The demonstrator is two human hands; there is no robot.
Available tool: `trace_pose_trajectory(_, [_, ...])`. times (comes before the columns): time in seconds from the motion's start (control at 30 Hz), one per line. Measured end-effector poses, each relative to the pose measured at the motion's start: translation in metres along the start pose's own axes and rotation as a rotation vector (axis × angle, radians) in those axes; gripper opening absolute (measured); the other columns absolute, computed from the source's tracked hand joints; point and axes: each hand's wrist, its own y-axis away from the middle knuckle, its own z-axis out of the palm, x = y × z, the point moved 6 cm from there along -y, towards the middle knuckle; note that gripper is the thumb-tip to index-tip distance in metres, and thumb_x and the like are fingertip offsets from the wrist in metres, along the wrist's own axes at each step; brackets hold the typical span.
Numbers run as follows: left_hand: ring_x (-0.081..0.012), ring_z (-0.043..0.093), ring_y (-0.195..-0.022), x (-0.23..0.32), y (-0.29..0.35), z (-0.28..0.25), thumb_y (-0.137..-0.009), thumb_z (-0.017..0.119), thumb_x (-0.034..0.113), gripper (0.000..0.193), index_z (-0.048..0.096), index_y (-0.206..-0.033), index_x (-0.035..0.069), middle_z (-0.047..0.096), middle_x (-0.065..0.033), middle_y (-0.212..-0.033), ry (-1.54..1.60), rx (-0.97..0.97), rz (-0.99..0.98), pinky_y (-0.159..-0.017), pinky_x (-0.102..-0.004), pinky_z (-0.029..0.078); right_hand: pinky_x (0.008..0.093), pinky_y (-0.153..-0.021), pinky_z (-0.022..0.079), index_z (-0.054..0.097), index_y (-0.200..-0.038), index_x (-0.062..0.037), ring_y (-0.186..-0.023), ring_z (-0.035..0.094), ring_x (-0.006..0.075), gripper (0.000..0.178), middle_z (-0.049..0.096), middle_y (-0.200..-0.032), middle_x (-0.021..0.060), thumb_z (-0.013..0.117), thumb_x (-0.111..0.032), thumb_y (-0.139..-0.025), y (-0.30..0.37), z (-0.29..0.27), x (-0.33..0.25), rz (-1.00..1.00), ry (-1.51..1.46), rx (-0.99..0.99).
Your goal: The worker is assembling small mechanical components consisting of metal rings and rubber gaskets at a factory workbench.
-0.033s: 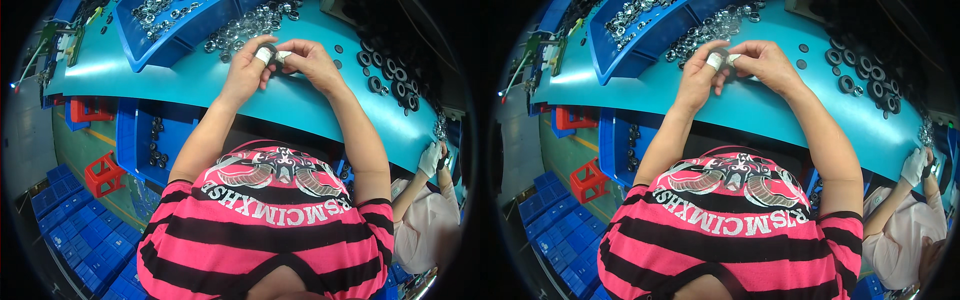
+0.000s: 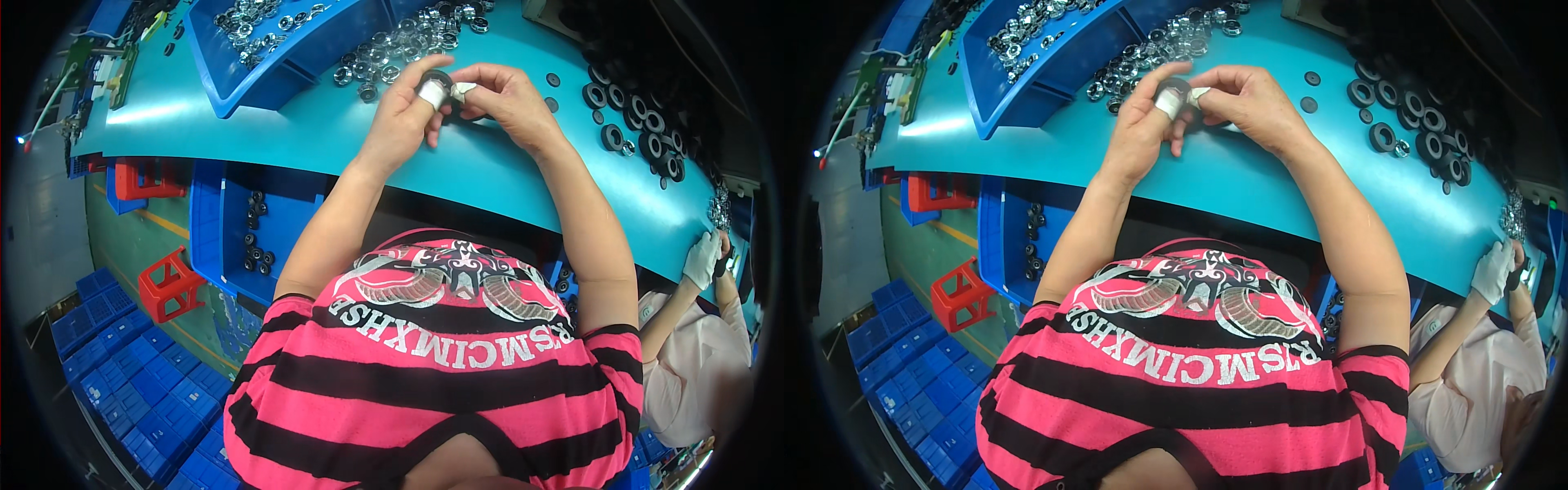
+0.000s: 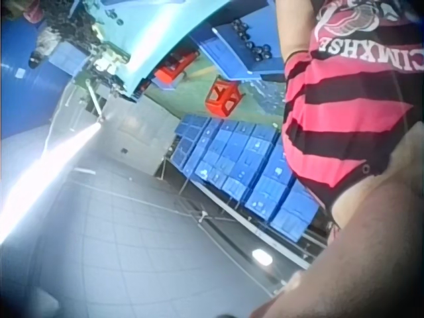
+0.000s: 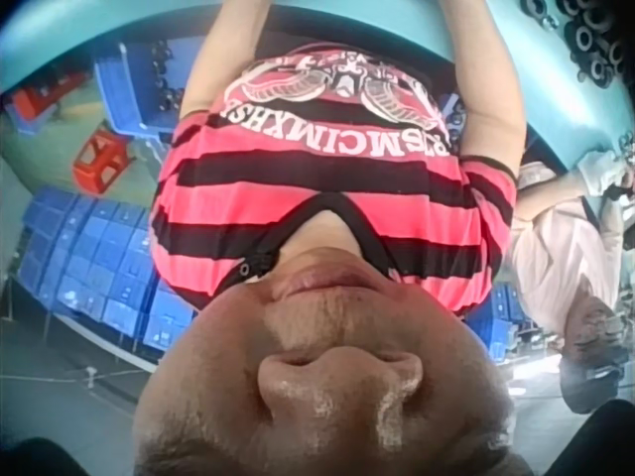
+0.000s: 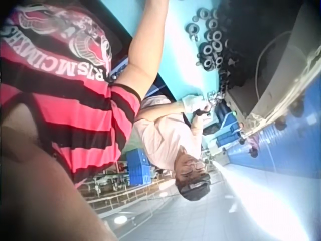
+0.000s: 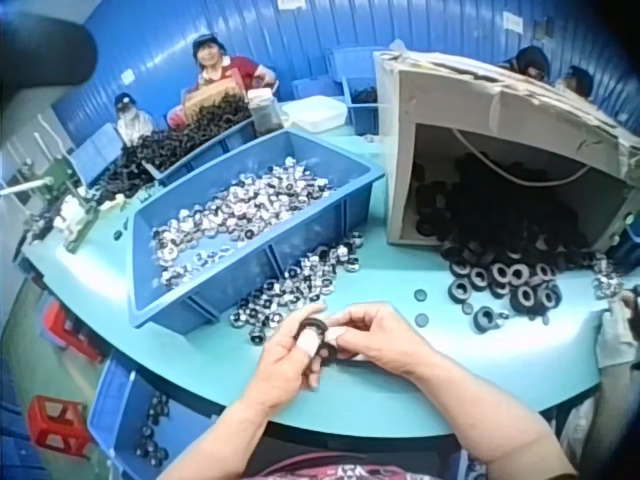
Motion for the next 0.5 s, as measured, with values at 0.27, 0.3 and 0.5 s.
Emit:
trace_pose_trajectory(0.27, [-0.0100,0.060,-0.079,0.003,0.005,0.011,-0.091,0.062,0.001,0.057,0.044,-0.145,0.010,0.062,-0.0065,-0.112,-0.280,-0.032,0.106,-0.063,-0.0247,0.053,0.0251,-0.069,0.053,0.071,-0.103,-0.0018,-0.073,0.063,0.0109,0.027,0.069,-0.086,0.0051,0.067,-0.021,-0.085,0.001,0.005,0.005,0.033,-0.029,0.018])
trace_pose_trajectory(0.3, [-0.0112,0.062,-0.084,0.003,0.005,0.012,-0.091,0.063,0.000,0.056,0.046,-0.143,0.009,0.063,-0.0071,-0.114,-0.333,-0.022,0.154,-0.068,-0.0260,0.054,0.0251,-0.069,0.052,0.071,-0.101,-0.0016,-0.073,0.063,0.0109,0.025,0.068,-0.085,0.0050,0.066,-0.021,-0.085,-0.002,0.003,0.008,0.037,-0.022,0.020])
trace_pose_trajectory(0.5, [-0.0167,0.065,-0.105,-0.003,0.004,0.014,-0.090,0.064,-0.002,0.050,0.051,-0.138,0.005,0.065,-0.0090,-0.117,-0.397,0.030,0.179,-0.091,-0.0303,0.053,0.0251,-0.067,0.051,0.069,-0.097,0.0005,-0.073,0.063,0.0114,0.025,0.067,-0.082,0.0049,0.066,-0.021,-0.085,-0.004,0.001,0.013,-0.013,0.074,0.072])
